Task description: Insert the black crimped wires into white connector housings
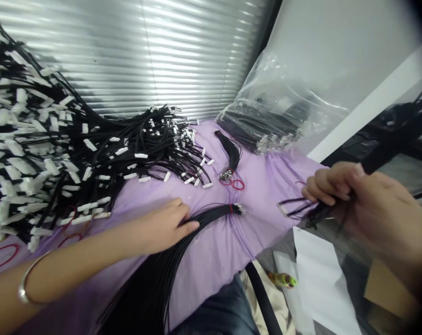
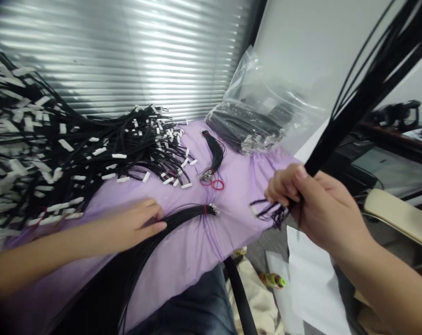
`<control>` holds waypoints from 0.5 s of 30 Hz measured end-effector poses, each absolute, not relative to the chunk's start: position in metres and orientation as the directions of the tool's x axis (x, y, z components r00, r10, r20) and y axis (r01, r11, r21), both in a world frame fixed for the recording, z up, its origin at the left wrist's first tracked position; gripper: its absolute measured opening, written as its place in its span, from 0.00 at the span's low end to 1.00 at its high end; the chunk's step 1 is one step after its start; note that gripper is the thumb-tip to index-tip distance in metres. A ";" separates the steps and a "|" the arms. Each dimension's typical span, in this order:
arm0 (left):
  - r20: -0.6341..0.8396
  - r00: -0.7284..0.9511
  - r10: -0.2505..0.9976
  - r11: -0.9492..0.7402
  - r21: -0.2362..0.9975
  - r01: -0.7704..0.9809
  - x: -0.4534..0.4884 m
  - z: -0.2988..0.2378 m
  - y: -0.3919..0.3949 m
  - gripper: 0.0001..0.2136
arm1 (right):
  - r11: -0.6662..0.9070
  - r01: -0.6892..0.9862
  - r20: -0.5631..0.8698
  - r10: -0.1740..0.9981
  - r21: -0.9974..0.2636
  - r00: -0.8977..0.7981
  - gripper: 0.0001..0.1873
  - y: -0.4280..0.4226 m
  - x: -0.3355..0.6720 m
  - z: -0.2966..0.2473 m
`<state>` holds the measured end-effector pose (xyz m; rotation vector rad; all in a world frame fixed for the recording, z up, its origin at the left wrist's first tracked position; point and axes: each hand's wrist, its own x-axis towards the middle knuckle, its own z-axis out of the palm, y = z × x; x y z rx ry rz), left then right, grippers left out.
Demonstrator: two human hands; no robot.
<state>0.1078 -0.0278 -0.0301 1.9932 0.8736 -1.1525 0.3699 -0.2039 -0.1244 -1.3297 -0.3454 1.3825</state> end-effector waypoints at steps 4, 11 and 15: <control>-0.921 0.366 0.133 -0.570 0.231 0.789 0.109 0.001 -0.043 0.23 | -0.506 -0.392 -0.595 0.790 -0.769 0.147 0.23 -0.244 0.376 -0.128; -0.902 0.376 0.210 -0.216 0.333 0.918 0.113 0.038 -0.061 0.39 | -0.562 -0.109 -0.562 0.826 -0.820 -0.031 0.23 -0.216 0.329 -0.086; -0.724 0.552 0.413 0.176 0.659 0.731 0.132 0.038 -0.080 0.24 | -0.143 -0.009 -0.139 0.974 -0.990 -0.178 0.17 -0.175 0.255 -0.071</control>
